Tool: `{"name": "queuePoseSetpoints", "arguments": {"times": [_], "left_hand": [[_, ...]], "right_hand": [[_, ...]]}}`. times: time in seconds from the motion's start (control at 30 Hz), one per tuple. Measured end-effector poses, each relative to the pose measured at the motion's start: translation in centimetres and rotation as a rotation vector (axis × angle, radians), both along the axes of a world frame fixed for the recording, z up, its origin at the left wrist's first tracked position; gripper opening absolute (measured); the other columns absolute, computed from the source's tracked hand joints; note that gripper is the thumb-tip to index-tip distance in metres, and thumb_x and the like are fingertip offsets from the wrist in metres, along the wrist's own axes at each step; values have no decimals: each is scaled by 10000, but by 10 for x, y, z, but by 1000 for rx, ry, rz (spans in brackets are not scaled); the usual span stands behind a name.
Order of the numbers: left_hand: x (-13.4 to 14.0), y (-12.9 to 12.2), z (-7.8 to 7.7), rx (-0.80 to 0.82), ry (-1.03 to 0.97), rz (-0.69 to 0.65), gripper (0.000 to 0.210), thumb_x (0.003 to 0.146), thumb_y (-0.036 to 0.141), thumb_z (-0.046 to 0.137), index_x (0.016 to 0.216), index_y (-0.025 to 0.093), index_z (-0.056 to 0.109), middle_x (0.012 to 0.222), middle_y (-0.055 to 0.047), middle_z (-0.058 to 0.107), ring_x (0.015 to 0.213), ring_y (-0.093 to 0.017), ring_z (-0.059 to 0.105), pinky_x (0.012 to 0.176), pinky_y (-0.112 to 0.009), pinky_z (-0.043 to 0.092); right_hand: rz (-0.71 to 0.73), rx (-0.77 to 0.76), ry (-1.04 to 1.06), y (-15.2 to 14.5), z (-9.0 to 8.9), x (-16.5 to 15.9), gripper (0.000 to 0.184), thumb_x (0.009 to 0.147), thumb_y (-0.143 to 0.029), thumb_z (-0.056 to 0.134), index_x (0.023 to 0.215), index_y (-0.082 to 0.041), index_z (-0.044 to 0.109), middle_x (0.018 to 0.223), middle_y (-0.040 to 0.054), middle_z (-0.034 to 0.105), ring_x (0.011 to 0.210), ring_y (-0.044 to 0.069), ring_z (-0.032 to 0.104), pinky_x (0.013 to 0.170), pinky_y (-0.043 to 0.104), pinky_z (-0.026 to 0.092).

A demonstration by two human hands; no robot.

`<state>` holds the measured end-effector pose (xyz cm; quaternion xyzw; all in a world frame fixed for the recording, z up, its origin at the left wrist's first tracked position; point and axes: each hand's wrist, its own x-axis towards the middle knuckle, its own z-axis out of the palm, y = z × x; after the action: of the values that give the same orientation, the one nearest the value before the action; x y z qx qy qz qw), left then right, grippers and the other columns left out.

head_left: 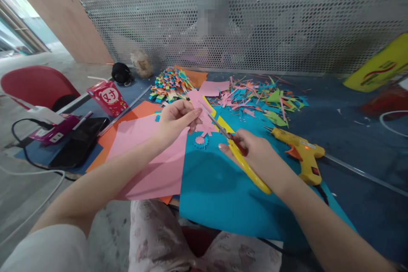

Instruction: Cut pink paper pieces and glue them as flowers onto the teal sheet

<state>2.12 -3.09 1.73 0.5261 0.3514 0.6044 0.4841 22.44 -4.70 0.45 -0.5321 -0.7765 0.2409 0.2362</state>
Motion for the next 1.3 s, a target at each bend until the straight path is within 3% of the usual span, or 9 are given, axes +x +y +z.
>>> {"name": "queuePoseSetpoints", "arguments": {"times": [0.4, 1.3], "left_hand": [[-2, -1, 1, 7, 93, 0, 315, 721, 372, 707, 640, 158, 490, 516, 29, 586, 383, -63, 513, 371, -187, 421], [2, -4, -1, 27, 110, -8, 350, 696, 421, 720, 620, 151, 510, 526, 15, 612, 376, -66, 520, 367, -184, 419]], "right_hand": [[12, -20, -31, 1, -2, 1, 451, 741, -673, 496, 721, -225, 447, 559, -28, 471, 481, 122, 411, 466, 246, 277], [-3, -73, 1, -2, 5, -2, 393, 753, -610, 514, 755, -219, 479, 611, -11, 524, 518, 134, 465, 471, 238, 320]]}}
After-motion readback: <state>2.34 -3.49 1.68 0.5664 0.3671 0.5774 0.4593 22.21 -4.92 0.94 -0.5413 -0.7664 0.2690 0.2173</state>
